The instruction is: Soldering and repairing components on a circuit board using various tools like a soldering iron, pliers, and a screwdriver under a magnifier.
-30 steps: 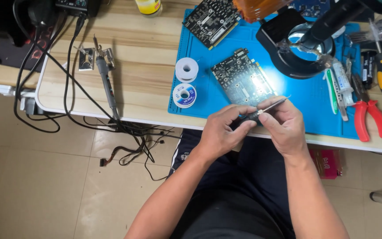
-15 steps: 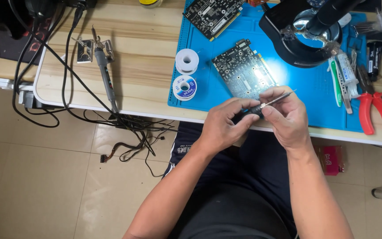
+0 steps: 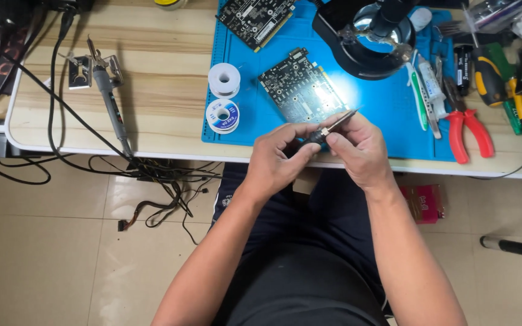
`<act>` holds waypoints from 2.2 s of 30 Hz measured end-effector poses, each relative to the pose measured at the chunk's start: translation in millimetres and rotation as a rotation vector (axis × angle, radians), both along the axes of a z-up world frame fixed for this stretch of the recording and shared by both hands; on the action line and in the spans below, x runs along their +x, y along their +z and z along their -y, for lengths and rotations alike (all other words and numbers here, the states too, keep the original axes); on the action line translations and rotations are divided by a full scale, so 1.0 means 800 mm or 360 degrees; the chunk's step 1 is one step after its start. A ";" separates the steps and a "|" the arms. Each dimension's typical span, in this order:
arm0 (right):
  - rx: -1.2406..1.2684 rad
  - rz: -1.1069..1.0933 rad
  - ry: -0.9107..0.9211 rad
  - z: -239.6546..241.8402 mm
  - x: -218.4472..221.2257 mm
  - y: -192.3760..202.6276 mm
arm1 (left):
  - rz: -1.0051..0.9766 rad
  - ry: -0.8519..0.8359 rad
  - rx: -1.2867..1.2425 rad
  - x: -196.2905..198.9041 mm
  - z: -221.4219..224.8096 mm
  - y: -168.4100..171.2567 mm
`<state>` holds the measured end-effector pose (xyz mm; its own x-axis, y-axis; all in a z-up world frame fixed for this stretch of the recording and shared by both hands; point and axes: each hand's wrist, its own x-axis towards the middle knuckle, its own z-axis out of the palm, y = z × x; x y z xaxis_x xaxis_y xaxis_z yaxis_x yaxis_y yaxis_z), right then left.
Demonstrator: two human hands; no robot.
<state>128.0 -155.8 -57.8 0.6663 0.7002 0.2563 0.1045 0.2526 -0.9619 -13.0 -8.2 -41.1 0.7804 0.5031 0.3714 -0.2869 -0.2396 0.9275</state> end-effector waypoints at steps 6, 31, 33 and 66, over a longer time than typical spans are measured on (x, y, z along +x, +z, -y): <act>0.0018 0.0013 0.0020 -0.007 -0.012 0.031 | -0.0302 0.0011 -0.0042 0.003 0.006 0.007; -0.0184 -0.0030 0.0012 0.002 -0.016 0.018 | -0.0243 0.0538 0.0398 0.016 0.035 -0.023; -0.0200 0.0062 -0.0031 0.001 -0.015 0.020 | -0.0209 0.0526 0.0418 0.015 0.033 -0.019; 0.0296 -0.0358 -0.0514 0.060 -0.118 0.097 | -0.0934 0.0370 0.0959 -0.240 -0.088 -0.072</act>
